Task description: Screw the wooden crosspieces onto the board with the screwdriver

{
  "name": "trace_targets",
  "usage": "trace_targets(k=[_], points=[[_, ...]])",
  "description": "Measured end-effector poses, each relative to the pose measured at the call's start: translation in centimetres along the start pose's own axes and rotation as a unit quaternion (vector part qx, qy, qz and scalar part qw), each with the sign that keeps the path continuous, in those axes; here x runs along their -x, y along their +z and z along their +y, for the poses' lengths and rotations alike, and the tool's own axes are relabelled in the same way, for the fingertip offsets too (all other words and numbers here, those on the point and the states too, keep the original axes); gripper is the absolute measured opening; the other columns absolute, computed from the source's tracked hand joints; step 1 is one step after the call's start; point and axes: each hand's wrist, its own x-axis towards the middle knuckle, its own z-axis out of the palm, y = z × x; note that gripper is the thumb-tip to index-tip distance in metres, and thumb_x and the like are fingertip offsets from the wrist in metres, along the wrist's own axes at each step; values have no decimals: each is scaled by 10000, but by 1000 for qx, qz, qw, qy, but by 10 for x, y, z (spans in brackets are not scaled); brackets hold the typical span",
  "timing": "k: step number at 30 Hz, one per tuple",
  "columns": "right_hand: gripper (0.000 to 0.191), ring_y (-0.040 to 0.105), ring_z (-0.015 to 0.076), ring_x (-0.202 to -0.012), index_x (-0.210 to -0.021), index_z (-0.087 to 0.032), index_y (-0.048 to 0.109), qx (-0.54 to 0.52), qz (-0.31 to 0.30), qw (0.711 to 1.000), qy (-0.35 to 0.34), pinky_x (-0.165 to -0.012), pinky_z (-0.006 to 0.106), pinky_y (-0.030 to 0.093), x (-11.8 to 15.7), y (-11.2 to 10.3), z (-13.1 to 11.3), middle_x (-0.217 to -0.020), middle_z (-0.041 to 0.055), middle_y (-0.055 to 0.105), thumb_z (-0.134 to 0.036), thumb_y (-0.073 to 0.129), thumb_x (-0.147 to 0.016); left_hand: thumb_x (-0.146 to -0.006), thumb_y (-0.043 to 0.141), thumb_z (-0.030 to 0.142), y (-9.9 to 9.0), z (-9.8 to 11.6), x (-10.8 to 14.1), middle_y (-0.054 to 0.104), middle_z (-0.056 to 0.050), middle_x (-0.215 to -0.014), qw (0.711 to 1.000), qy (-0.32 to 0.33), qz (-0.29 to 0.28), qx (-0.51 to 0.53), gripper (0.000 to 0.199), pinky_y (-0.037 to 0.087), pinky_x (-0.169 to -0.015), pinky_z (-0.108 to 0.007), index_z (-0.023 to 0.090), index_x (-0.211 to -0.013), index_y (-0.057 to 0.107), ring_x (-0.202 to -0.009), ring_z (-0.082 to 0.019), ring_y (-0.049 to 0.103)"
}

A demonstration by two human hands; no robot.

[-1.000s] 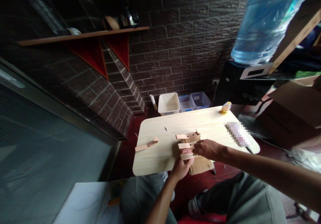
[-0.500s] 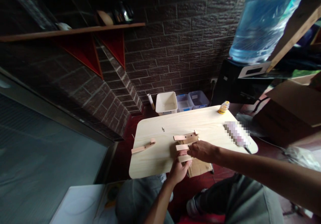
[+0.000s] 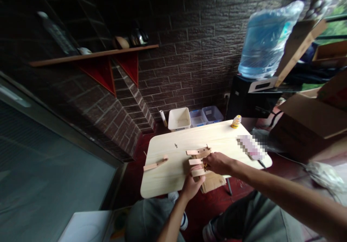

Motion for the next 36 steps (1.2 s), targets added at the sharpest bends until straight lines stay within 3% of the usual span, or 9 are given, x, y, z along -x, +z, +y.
trace_targets(k=[2, 5, 11, 13, 17, 23, 26, 31, 36], points=[[211, 673, 215, -797, -1032, -180, 679, -67, 53, 996, 24, -686, 285, 467, 20, -7, 7, -909, 93, 727, -293, 557, -903, -801, 693, 331, -8, 4, 6, 622, -102, -1265, 998, -34, -18, 46, 467, 512, -987, -404, 216, -1234, 561, -1139, -228, 617], [255, 660, 192, -781, -1063, -193, 674, -243, 152, 957, 52, -719, 286, 477, 55, -9, 17, -919, 75, 727, -357, 557, -908, -826, 680, 397, -27, 12, 12, 617, -113, -1281, 993, -77, -40, 80, 509, 528, -974, -391, 211, -1275, 530, -1130, -223, 628], [409, 634, 208, -838, -1077, -167, 656, -518, 284, 792, 156, -719, 304, 494, 103, 45, 39, -886, 69, 701, -499, 624, -842, -839, 666, 413, -61, 36, 4, 632, -122, -1264, 995, -79, -46, 46, 459, 534, -975, -384, 201, -1236, 579, -1066, -210, 656], [446, 646, 215, -834, -1093, -180, 642, -584, 292, 731, 199, -661, 293, 488, 103, 70, 46, -876, 67, 703, -524, 656, -809, -827, 679, 394, -61, 43, -1, 647, -113, -1244, 995, -74, -57, 16, 438, 543, -959, -372, 203, -1213, 598, -1036, -203, 667], [443, 653, 248, -999, -1048, -230, 633, -687, 336, 598, 241, -769, 331, 514, 84, 102, 49, -1012, 65, 696, -534, 726, -739, -798, 695, 354, -48, 49, -7, 692, -78, -1167, 996, -57, -51, -46, 373, 554, -932, -347, 220, -1143, 646, -1009, -202, 679], [477, 596, 276, -1161, -1088, -274, 607, -778, 357, 469, 218, -903, 418, 515, 50, 120, 29, -1086, 48, 671, -518, 771, -713, -837, 640, 335, -33, 43, -11, 724, -47, -1092, 992, -51, -20, -114, 264, 552, -905, -324, 260, -1088, 676, -996, -211, 684], [460, 594, 270, -1162, -1106, -281, 593, -782, 376, 446, 222, -880, 401, 537, 36, 127, 20, -1128, 55, 660, -526, 742, -746, -847, 631, 336, -28, 40, -15, 729, -47, -1077, 991, -44, -8, -128, 249, 551, -899, -333, 263, -1080, 680, -982, -216, 687], [442, 599, 266, -1155, -1117, -265, 578, -769, 392, 454, 222, -923, 414, 531, 22, 122, 19, -1164, 64, 652, -513, 719, -779, -857, 624, 367, -24, 41, -28, 728, -56, -1069, 992, -24, 9, -121, 236, 546, -918, -356, 255, -1051, 697, -989, -223, 679], [447, 536, 293, -1254, -1137, -267, 580, -785, 379, 430, 235, -949, 446, 524, 30, 115, 31, -1215, 86, 637, -508, 718, -786, -860, 613, 458, -45, 48, -45, 707, -61, -1137, 993, -70, -50, -80, 330, 573, -853, -313, 239, -1096, 680, -986, -207, 684]])
